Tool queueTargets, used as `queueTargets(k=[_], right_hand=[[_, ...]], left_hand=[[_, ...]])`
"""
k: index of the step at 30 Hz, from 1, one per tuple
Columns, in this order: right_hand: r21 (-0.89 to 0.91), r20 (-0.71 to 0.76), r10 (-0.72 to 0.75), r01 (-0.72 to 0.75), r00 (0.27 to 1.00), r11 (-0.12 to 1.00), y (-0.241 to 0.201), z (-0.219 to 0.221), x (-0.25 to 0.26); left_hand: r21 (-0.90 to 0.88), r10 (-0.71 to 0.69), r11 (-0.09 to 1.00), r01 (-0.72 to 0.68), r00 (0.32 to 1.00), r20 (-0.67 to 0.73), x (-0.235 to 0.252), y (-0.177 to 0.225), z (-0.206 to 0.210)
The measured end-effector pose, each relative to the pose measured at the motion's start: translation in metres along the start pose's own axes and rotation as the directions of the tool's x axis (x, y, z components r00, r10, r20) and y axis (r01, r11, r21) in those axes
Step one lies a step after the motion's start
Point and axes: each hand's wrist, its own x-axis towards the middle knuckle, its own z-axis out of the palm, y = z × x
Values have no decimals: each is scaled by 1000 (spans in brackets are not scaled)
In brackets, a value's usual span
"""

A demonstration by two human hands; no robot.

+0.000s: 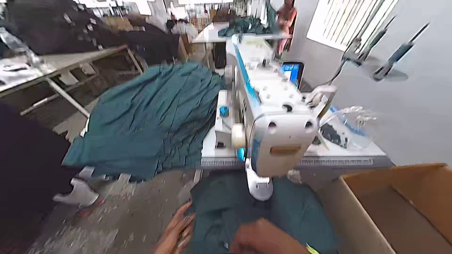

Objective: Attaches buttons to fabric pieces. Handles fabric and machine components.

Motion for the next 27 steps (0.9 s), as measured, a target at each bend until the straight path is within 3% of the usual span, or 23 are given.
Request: queueTargets(k=[2, 4, 6, 8, 11, 16, 22, 24, 27], right_hand=[[-154, -128, 88, -108, 988, 982, 7, 25, 17], [-248, -363, 55, -153, 930, 957, 6, 37, 20], [-216, -550, 27, -173, 835, 961, 5, 36, 15], [-172, -639, 38, -191, 768, 966, 6, 31, 2], [-145, -660, 61, -206, 748, 968, 11, 33, -18], [-193, -712, 20, -223, 702, 956, 8, 46, -25], [75, -680, 280, -315, 678, 946, 9, 53, -22], [199, -626, 387, -341, 677, 919, 7, 55, -20], [229, -598, 437, -379, 672, 897, 12, 58, -16]], left_hand=[[14, 28, 999, -30, 989, 147, -5, -2, 44], [-23, 27, 1000, -21, 957, 288, -13, -2, 75], [-125, 54, 992, 1, 899, 434, -16, -1, 86], [-222, 97, 974, 32, 833, 544, -17, 0, 87], [-303, 121, 946, 111, 749, 651, -17, -3, 87], [-277, 90, 949, 150, 713, 695, -15, -18, 102], [-326, 143, 942, 79, 785, 602, -18, -29, 112], [-378, 150, 920, 100, 803, 577, -18, -29, 113], [-449, 135, 880, 158, 822, 554, -19, -31, 113]])
